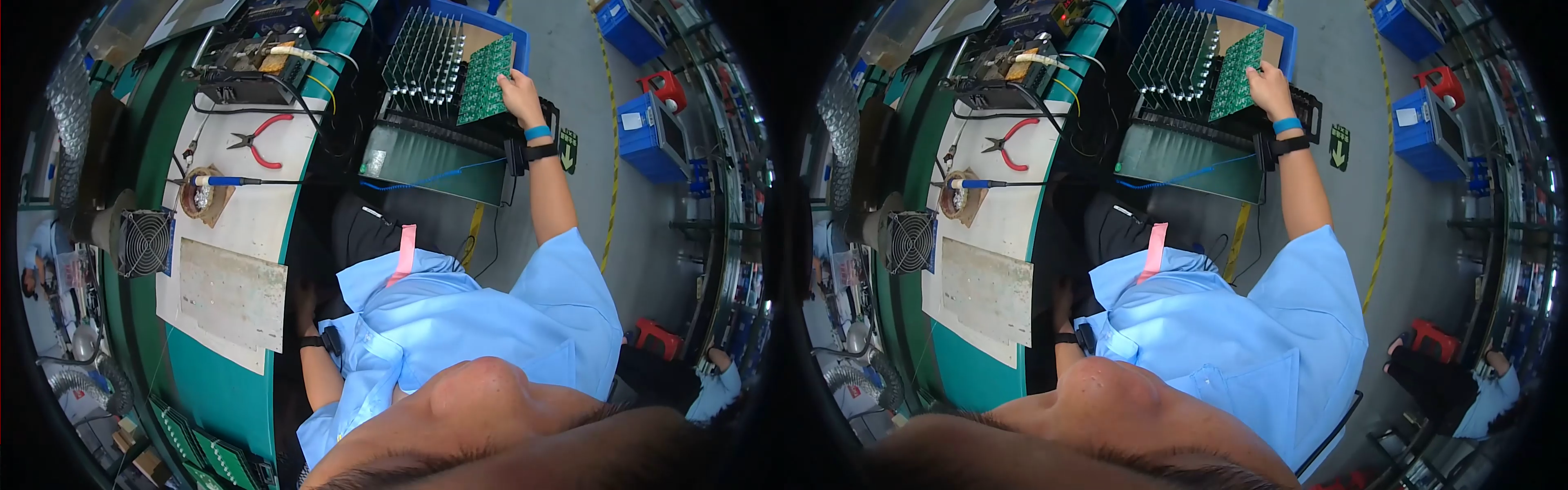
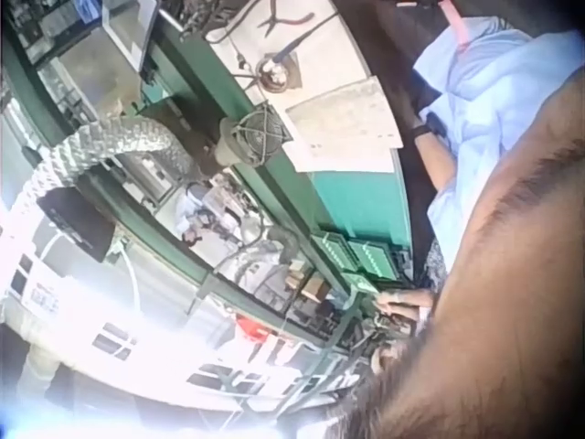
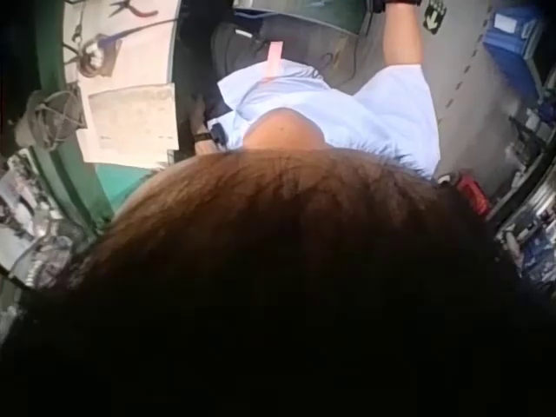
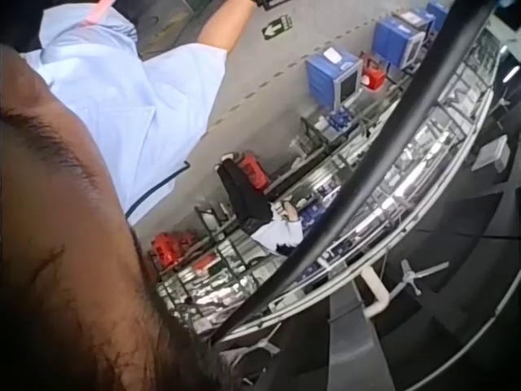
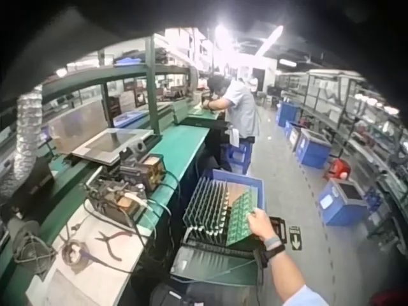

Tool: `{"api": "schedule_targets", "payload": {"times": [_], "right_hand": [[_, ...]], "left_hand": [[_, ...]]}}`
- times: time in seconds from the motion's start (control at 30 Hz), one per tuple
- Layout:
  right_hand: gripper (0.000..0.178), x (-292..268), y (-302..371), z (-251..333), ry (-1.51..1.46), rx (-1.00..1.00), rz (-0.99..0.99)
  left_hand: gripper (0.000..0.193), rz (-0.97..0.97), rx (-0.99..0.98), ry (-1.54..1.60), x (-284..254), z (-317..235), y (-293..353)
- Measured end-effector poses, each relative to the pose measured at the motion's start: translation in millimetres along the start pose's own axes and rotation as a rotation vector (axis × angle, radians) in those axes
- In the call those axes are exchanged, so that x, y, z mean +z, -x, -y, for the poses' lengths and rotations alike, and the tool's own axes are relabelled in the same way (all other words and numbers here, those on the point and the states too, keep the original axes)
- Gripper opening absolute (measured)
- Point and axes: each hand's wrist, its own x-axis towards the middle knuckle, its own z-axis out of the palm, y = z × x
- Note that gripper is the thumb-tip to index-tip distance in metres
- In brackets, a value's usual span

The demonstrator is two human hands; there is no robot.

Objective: The person solders components onto a circuit board using a soldering iron and wire, turns the board over, and places it onto a rack. They then pick up another circuit board and repeat the soldering process.

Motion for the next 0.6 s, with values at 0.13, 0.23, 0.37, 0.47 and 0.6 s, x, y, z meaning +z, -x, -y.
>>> {"api": "schedule_targets", "payload": {"times": [0.13,0.23,0.37,0.47,0.6], "right_hand": [[0.028,12.9,-14.1,3.7,0.075,0.001,-0.021],[0.028,18.1,-17.8,11.3,0.101,0.038,-0.006],[0.029,15.8,-16.9,41.2,0.037,0.159,0.061],[0.039,16.9,-23.7,50.6,0.057,0.214,0.168],[0.053,30.0,-18.0,61.2,0.012,0.169,0.210]], "left_hand": [[0.057,0.034,-0.063,-0.014,-9.8,-37.4,19.9],[0.058,0.009,-0.066,-0.027,-8.2,-37.1,24.5],[0.060,-0.012,-0.004,-0.040,-2.3,-17.7,17.0],[0.061,0.060,-0.132,0.257,3.0,-5.3,7.5],[0.060,0.018,-0.076,0.107,6.7,16.0,2.9]]}}
